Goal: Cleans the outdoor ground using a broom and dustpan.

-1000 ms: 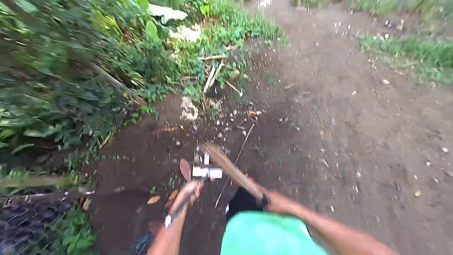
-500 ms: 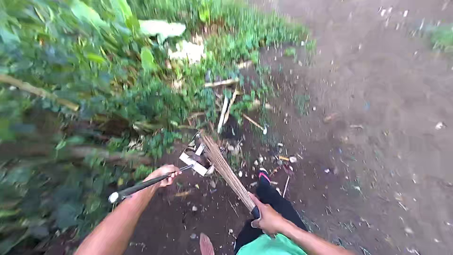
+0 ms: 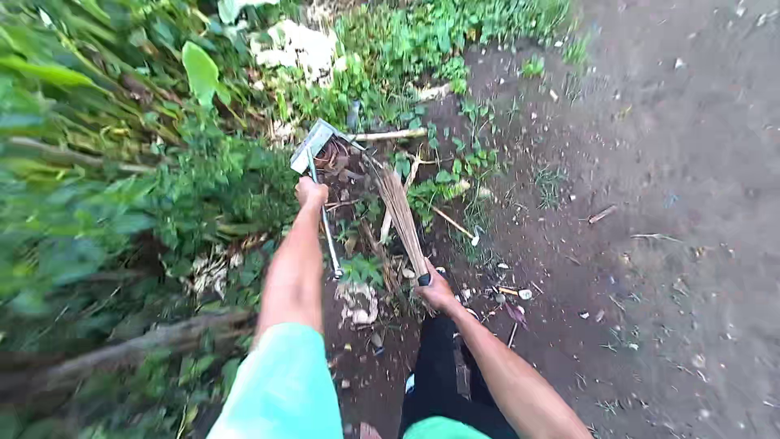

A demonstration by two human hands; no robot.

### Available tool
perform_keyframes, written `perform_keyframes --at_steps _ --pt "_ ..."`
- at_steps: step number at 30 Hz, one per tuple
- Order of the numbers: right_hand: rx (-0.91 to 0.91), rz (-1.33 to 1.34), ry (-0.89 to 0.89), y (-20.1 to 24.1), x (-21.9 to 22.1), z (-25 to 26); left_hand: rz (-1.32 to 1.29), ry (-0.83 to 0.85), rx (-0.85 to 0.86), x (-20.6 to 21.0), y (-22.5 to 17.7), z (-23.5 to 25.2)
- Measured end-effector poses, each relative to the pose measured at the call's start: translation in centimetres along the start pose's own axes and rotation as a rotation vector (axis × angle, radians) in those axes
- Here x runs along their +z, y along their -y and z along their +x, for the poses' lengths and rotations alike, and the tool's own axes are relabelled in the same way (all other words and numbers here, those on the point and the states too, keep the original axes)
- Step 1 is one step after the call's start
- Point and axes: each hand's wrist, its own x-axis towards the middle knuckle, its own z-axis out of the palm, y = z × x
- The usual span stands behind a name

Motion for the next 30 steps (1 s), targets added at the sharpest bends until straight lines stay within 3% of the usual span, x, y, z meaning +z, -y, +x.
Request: perform_keyframes --at_steps 2,5,11,14,19,24,27,29,30 --pt "0.035 0.033 -0.078 1.0 -2.9 1.3 -0.011 -0.017 0.014 5.0 -2.5 4.8" --pt "0.021 0.035 -0.18 2.0 -7.4 1.3 0.0 -0.017 0.022 9.1 -5.5 9.9" --pt "-0.01 0.109 -0.383 5.0 -12.6 -4.0 -0.016 0.007 0.137 11.8 -4.5 11.3" --pt "-0.086 0.196 -0.521 8.2 -15.0 -6.9 -0.093 -0.079 0.162 9.0 -5.9 11.1" --pt "-0.293 0.49 -0.716 12.2 -18.6 -11.1 -0.254 -0.266 0.24 -1.5 -8.0 10.7" --pt "-0.601 0.972 -0.9 17.5 -19.6 -8.4 -0.546 -0.302 0.298 -6.3 -8.6 6.6" --pt "-0.519 1.308 -0.972 25.6 -16.3 -4.0 -0.754 -0.215 0.29 -4.1 -10.1 1.6" --pt "-0.385 1.42 -0.775 30.0 -12.4 -1.7 -0.775 -0.118 0.287 -1.1 -10.8 -2.7" --pt "-0.302 1.398 -0.585 31.3 -10.6 -1.3 -0.749 -0.066 0.291 0.6 -11.1 -5.0"
